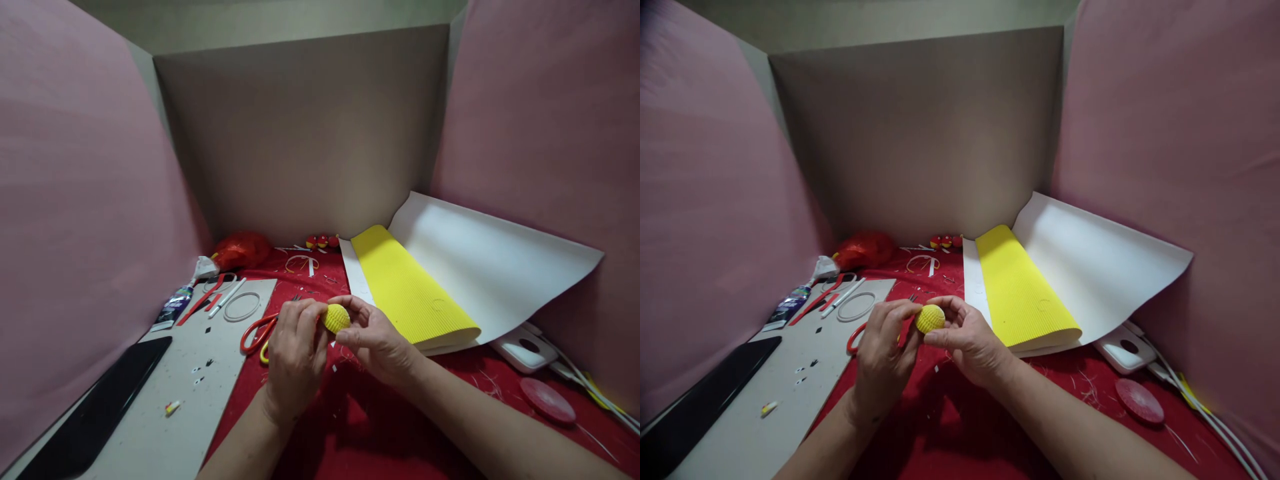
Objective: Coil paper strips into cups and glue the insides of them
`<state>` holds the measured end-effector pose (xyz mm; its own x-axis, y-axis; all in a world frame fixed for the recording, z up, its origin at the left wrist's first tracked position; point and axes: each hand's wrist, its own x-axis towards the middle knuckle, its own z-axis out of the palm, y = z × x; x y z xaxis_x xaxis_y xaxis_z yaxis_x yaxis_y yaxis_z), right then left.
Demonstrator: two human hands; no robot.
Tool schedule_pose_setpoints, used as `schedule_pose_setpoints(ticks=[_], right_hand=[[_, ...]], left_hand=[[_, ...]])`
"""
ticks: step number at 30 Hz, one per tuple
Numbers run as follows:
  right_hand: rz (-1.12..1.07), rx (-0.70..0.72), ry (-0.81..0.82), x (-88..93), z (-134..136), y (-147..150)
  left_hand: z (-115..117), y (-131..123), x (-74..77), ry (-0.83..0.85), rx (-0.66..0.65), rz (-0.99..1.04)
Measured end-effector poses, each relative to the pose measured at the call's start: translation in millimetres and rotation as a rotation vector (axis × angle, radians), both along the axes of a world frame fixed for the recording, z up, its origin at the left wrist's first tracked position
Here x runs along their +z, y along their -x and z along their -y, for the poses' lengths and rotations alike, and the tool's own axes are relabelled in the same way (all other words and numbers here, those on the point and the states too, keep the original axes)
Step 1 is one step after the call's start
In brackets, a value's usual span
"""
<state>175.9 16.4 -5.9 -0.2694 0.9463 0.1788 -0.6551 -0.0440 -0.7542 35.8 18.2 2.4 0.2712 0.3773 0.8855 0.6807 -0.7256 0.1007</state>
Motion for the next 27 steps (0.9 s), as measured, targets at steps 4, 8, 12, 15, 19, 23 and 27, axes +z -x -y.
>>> schedule_pose_setpoints(ticks=[4,8,12,15,19,23,27], right_hand=[[0.008,0.011,-0.012,0.2,-1.0,-2.4],[-0.04,0.033,-0.004,1.4,-3.1,-6.5],[-0.065,0.032,0.005,5.3,-6.3,-14.4],[-0.052,0.007,0.014,7.7,-9.0,-20.0],[-0.074,0.018,0.097,7.5,-12.3,-23.4],[-0.116,0.114,0.164,6.0,-15.1,-24.4],[-0.154,0.141,0.189,7.1,-16.4,-24.5]], left_hand=[[-1.7,-1.3,-0.7,0.014,-0.006,0.023],[-2.6,-1.5,-0.5,0.065,-0.046,0.089],[-7.5,0.0,-0.1,0.192,-0.038,0.229],[-12.4,1.4,-0.7,0.275,0.008,0.325],[-16.0,1.6,-2.1,0.332,0.037,0.346],[-17.8,0.4,-3.4,0.349,0.03,0.323],[-19.8,0.3,-4.8,0.374,0.033,0.312]])
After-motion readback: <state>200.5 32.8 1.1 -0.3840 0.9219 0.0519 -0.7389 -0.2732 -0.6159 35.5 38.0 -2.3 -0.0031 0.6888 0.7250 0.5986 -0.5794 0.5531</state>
